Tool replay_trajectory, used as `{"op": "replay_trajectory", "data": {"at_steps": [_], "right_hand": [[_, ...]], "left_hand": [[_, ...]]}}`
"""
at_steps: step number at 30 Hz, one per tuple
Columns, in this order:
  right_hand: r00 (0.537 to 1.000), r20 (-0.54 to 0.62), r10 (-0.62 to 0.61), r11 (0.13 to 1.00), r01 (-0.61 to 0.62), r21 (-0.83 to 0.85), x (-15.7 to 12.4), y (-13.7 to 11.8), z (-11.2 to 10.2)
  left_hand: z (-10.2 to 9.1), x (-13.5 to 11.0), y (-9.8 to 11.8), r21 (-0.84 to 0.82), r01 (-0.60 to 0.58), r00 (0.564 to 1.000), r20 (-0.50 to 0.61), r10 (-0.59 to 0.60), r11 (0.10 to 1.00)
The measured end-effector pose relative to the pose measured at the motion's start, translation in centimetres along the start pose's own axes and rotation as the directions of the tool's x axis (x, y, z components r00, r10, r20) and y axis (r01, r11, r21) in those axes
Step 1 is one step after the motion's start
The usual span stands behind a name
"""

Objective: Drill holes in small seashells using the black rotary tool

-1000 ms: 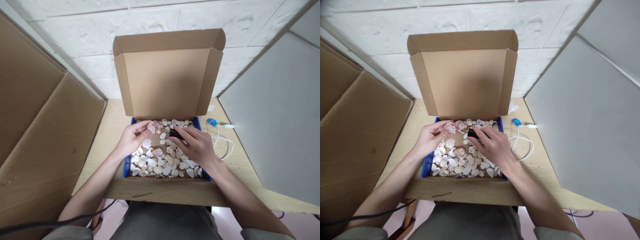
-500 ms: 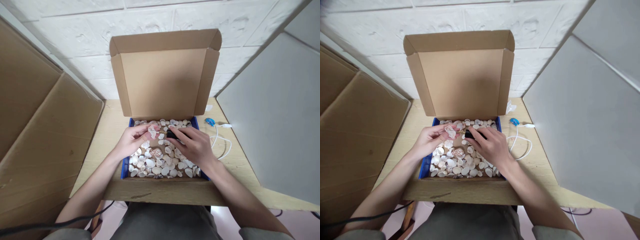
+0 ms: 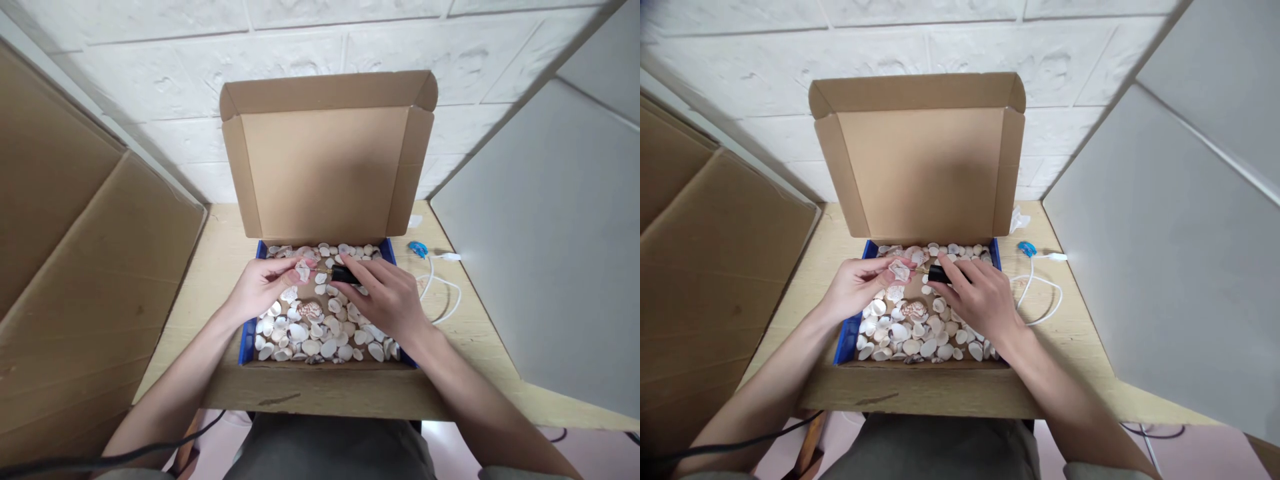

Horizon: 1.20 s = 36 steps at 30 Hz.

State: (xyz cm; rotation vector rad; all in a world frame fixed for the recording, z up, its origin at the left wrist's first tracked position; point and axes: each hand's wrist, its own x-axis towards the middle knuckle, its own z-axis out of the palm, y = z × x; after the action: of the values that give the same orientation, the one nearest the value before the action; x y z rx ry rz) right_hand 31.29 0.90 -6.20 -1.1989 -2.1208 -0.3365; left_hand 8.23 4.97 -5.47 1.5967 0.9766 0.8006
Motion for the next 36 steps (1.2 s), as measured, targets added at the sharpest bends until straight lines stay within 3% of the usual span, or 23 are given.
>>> {"op": "replay_trajectory", "data": {"at_steps": [27,36], "right_hand": [[1.0,-0.007,-0.015,0.999,0.015,0.032,0.12,0.05,-0.11],[0.986,0.145,0.084,0.982,-0.107,0.158,0.03,-0.32,0.35]], "left_hand": [[0.06,0.04,-0.03,0.028,-0.012,1.0,-0.015,0.013,1.0],[0.08,0.17,0.25,0.06,-0.003,1.0,-0.014,0.004,0.998]]}}
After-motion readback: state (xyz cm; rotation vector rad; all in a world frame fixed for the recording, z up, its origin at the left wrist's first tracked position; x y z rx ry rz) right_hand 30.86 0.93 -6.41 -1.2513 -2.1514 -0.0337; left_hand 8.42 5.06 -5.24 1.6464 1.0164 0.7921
